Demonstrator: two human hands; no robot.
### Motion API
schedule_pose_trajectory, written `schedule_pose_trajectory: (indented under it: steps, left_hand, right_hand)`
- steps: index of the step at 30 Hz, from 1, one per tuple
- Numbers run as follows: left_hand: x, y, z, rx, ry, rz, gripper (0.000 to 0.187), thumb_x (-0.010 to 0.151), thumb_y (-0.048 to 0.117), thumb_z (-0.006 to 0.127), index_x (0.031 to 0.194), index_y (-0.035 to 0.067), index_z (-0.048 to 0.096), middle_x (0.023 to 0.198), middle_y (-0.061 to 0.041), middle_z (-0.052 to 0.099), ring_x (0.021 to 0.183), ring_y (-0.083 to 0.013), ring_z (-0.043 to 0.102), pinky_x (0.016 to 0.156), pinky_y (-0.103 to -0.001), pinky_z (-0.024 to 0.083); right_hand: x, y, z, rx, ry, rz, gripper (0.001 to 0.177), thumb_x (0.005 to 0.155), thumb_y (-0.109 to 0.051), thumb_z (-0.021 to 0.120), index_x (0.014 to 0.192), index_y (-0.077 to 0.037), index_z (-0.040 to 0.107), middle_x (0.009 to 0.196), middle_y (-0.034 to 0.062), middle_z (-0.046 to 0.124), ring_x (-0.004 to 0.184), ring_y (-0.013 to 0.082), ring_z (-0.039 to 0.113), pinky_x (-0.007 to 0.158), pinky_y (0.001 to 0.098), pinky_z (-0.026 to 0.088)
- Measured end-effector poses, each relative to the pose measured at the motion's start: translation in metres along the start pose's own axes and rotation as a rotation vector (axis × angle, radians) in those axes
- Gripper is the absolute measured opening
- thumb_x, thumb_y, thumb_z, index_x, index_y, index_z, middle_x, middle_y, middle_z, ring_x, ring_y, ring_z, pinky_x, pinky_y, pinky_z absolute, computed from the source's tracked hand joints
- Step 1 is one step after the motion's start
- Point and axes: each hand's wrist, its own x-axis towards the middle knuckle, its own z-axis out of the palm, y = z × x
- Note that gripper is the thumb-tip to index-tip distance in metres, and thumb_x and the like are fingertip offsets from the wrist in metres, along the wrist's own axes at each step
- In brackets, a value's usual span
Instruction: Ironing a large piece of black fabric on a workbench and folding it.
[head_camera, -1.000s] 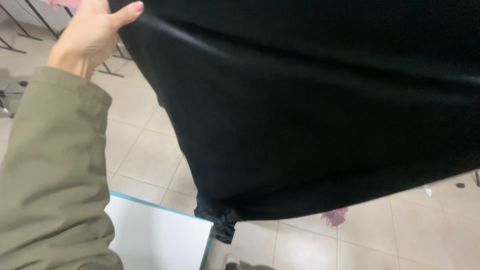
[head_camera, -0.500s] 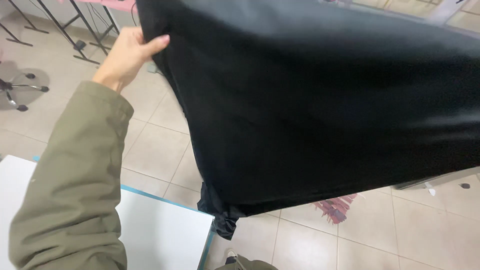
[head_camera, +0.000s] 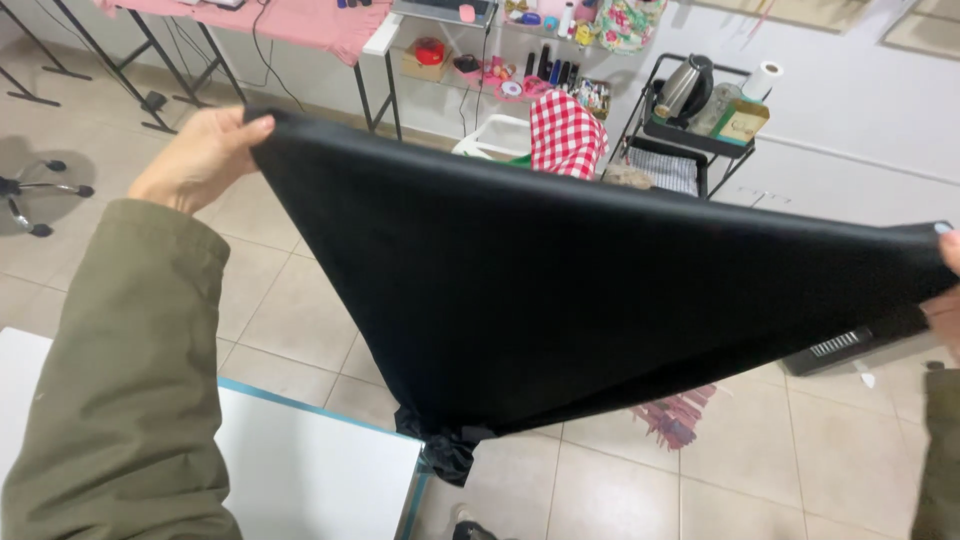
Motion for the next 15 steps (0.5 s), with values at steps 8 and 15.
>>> schedule_pose_trajectory:
  steps: [8, 15]
  left_hand:
    - [-0.008, -0.041, -0.015, 0.252, 0.011, -0.081, 0.03, 0.097, 0.024, 0.065, 0.123, 0.009, 0.067, 0.11, 0.002, 0.074, 0.102, -0.0089, 0.066, 0.096, -0.031, 0.051]
    - [0.046, -0.153, -0.056, 0.454, 0.415, -0.188, 0.022, 0.092, 0.025, 0.082, 0.099, 0.005, 0.078, 0.084, 0.002, 0.07, 0.072, -0.0079, 0.055, 0.067, -0.027, 0.044]
  right_hand:
    - [-0.011, 0.0, 0.074, 0.27, 0.057, -0.086, 0.024, 0.12, -0.02, 0.052, 0.117, 0.002, 0.061, 0.12, 0.0175, 0.071, 0.117, 0.0289, 0.07, 0.117, 0.0521, 0.047]
    - [0.008, 0.03, 0.119, 0.124, 0.082, 0.048, 0.026, 0.121, -0.022, 0.059, 0.113, 0.002, 0.064, 0.114, 0.0139, 0.071, 0.109, 0.0253, 0.069, 0.105, 0.047, 0.052]
